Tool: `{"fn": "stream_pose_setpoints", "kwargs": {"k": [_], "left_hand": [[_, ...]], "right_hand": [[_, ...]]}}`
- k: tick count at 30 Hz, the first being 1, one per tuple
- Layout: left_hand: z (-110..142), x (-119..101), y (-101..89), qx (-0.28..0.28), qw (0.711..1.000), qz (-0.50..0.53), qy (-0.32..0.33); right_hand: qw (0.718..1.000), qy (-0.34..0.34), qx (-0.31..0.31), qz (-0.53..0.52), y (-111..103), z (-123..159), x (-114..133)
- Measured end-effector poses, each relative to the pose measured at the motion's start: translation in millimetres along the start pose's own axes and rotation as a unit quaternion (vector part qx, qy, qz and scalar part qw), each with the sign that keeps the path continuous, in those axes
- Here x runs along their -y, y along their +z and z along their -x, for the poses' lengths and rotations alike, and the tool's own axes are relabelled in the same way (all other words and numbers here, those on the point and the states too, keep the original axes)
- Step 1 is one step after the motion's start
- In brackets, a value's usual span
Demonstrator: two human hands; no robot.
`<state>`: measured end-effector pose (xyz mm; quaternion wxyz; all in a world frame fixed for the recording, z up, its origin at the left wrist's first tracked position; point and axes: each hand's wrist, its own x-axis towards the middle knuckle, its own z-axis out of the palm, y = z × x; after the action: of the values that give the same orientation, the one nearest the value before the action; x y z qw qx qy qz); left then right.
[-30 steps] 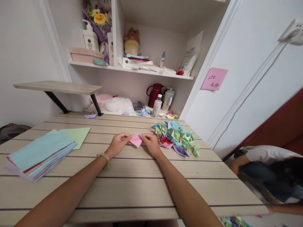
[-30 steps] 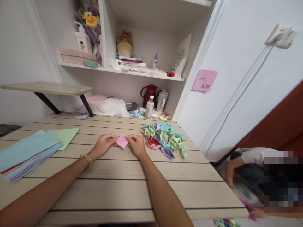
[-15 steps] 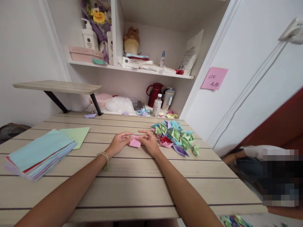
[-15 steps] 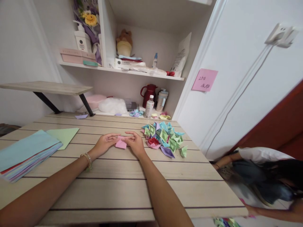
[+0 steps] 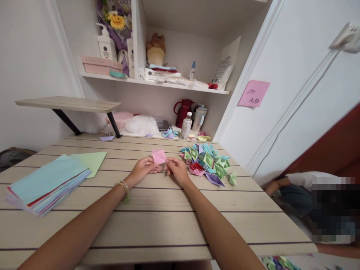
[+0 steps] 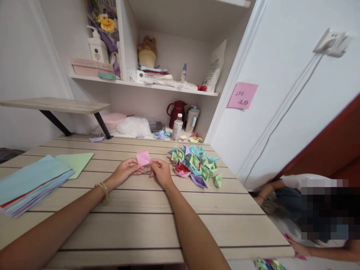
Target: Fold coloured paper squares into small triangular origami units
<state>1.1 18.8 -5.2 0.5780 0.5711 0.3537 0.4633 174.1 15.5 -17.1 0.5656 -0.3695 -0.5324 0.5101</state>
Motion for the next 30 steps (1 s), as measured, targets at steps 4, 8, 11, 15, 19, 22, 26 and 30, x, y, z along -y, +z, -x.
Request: {"fn": "stream_pose_setpoints", "kwargs": {"k": [4, 8, 11, 15, 19, 22, 26, 30], "left_hand": [[1.4, 1.6, 1.0, 0.02, 0.997, -0.071, 0.006], [1.6, 0.4, 2.5, -0.021, 0.999, -0.02, 0.028], [1.5, -2.0, 3.3, -0.035, 0.998, 0.0, 0.043], [0.9, -2.3, 2.1, -0.038, 0.999, 0.012, 0.028], [0.7, -1.5, 0.6, -0.053, 0.998, 0.008, 0.044], [1.0, -3.4, -0.2, -0.041, 0.994, -0.061, 0.08], [0.7, -4.8, -0.4, -0.05, 0.987, -0.106, 0.106], [1.5, -5.1, 1.0, -0.057, 0.989, -0.084, 0.108]], "right_hand": [[0.998, 0.023, 0.026, -0.056, 1.6, 2.2, 2.2], [0.996, 0.027, 0.041, -0.074, 2.2, 3.2, 2.7], [0.997, 0.026, 0.026, -0.061, 1.1, 2.9, 3.1], [0.999, 0.01, 0.021, -0.042, -0.5, 2.7, 3.4], [1.0, -0.001, 0.024, -0.02, -1.9, 2.3, 2.5], [1.0, 0.0, 0.029, 0.002, -2.5, 2.3, 2.4], [0.999, 0.007, 0.052, 0.004, -1.7, 3.5, 3.7], [0.998, 0.009, 0.057, 0.001, -1.4, 3.5, 3.4]]}}
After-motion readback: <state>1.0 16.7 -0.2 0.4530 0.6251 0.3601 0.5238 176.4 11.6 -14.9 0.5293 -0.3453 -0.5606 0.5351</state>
